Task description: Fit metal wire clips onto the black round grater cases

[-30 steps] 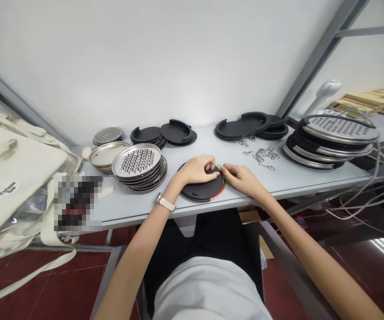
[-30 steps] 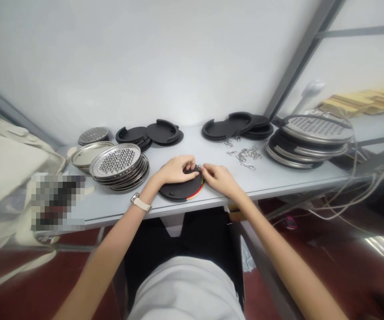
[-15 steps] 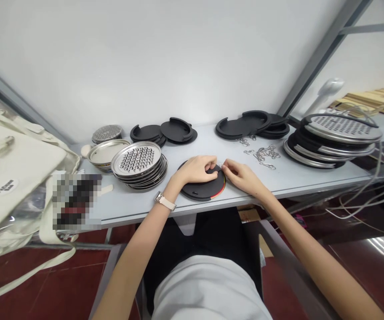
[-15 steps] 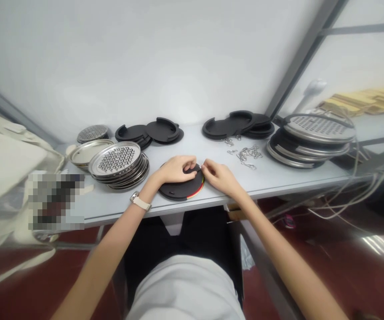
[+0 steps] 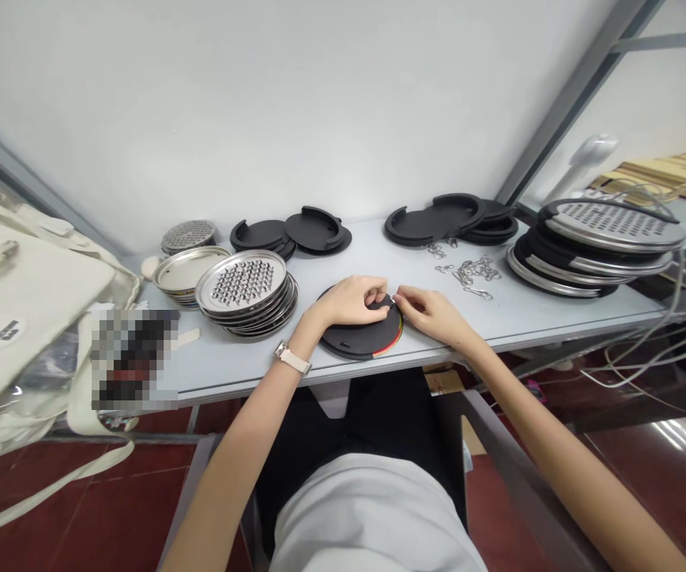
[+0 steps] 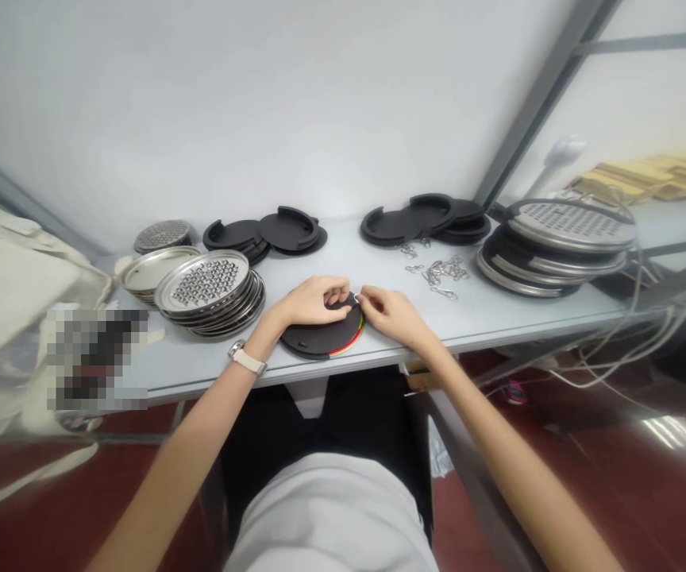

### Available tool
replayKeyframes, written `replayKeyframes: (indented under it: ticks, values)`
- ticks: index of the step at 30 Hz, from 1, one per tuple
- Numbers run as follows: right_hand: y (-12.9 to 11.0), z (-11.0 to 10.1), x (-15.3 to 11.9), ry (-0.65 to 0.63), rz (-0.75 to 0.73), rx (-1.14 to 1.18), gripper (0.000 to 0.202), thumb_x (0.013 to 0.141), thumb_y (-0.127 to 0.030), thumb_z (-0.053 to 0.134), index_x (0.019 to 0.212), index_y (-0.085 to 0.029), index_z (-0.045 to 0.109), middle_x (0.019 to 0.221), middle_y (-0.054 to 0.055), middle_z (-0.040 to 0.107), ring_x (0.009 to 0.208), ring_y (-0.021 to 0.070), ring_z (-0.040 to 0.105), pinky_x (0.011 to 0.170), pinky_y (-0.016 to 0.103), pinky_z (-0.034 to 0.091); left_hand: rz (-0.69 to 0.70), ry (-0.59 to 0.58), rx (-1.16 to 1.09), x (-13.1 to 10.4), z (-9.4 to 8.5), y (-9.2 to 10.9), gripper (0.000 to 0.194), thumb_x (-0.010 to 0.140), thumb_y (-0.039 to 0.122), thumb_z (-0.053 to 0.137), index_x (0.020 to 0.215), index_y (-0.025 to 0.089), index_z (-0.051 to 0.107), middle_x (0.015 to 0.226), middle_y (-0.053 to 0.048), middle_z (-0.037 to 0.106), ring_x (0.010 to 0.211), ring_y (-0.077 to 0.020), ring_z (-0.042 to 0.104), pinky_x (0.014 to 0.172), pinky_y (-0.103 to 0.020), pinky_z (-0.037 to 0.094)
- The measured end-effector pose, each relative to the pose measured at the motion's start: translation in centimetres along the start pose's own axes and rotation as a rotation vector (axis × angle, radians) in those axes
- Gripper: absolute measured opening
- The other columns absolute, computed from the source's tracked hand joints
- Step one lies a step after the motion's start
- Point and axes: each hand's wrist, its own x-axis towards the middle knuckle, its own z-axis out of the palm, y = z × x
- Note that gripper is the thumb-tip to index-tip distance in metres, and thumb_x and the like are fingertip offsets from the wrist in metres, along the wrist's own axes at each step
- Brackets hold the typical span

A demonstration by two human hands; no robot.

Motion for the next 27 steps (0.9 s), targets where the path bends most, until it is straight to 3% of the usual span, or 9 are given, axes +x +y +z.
replayKeyframes:
  ticks: [5, 8, 12, 20, 27]
  values:
    - [-0.1, 0.0, 0.0, 0.002, 0.010, -0.003, 0.026, 0.089, -0.034, 0.039, 0.067, -0.021, 0.041, 0.054, -0.005, 0.041, 0.052, 0.0115, 0.038, 0.054, 0.024, 0.028, 0.071, -0.023, 0.046, -0.4, -0.3, 0.3, 0.014, 0.082, 0.027, 0.054, 0.077, 0.020, 0.044, 0.071, 0.002, 0.048, 0.063, -0.0126, 0.045, 0.060, -0.026, 0.036]
    - [-0.1, 0.0, -0.1, 0.007, 0.005, 0.000, 0.025, 0.088, -0.033, 0.039, 0.066, -0.021, 0.040, 0.054, -0.005, 0.041, 0.052, 0.0111, 0.038, 0.053, 0.024, 0.028, 0.143, -0.031, 0.180, -0.9, -0.5, 0.6, 0.012, 0.088, 0.028, 0.048, 0.081, 0.019, 0.045, 0.078, -0.001, 0.048, 0.069, -0.0146, 0.045, 0.064, -0.027, 0.037]
    - [0.0, 0.1, 0.0, 0.001, 0.002, 0.022, 0.028, 0.089, -0.033, 0.041, 0.064, -0.021, 0.038, 0.054, -0.005, 0.039, 0.053, 0.0103, 0.037, 0.053, 0.023, 0.027, 0.133, -0.049, 0.370, -1.5, -0.7, 0.9, 0.017, 0.093, 0.033, 0.042, 0.086, 0.019, 0.049, 0.078, -0.002, 0.046, 0.069, -0.0157, 0.046, 0.064, -0.028, 0.036]
    - [0.5, 0.5, 0.3, 0.026, 0.032, 0.052, 0.025, 0.087, -0.033, 0.044, 0.067, -0.021, 0.041, 0.055, -0.005, 0.039, 0.053, 0.0101, 0.036, 0.053, 0.023, 0.029, 0.055, -0.057, 0.217, -1.4, -0.8, 0.4, 0.022, 0.090, 0.036, 0.047, 0.076, 0.020, 0.044, 0.075, 0.001, 0.046, 0.064, -0.0125, 0.046, 0.062, -0.025, 0.036]
    - [0.1, 0.4, 0.3, -0.016, -0.006, 0.039, 0.025, 0.089, -0.032, 0.041, 0.067, -0.021, 0.039, 0.056, -0.005, 0.038, 0.053, 0.0104, 0.038, 0.053, 0.023, 0.028, 0.063, -0.059, 0.240, -1.5, -0.8, 0.7, 0.021, 0.092, 0.035, 0.044, 0.077, 0.019, 0.046, 0.075, 0.001, 0.045, 0.063, -0.0126, 0.045, 0.062, -0.025, 0.035]
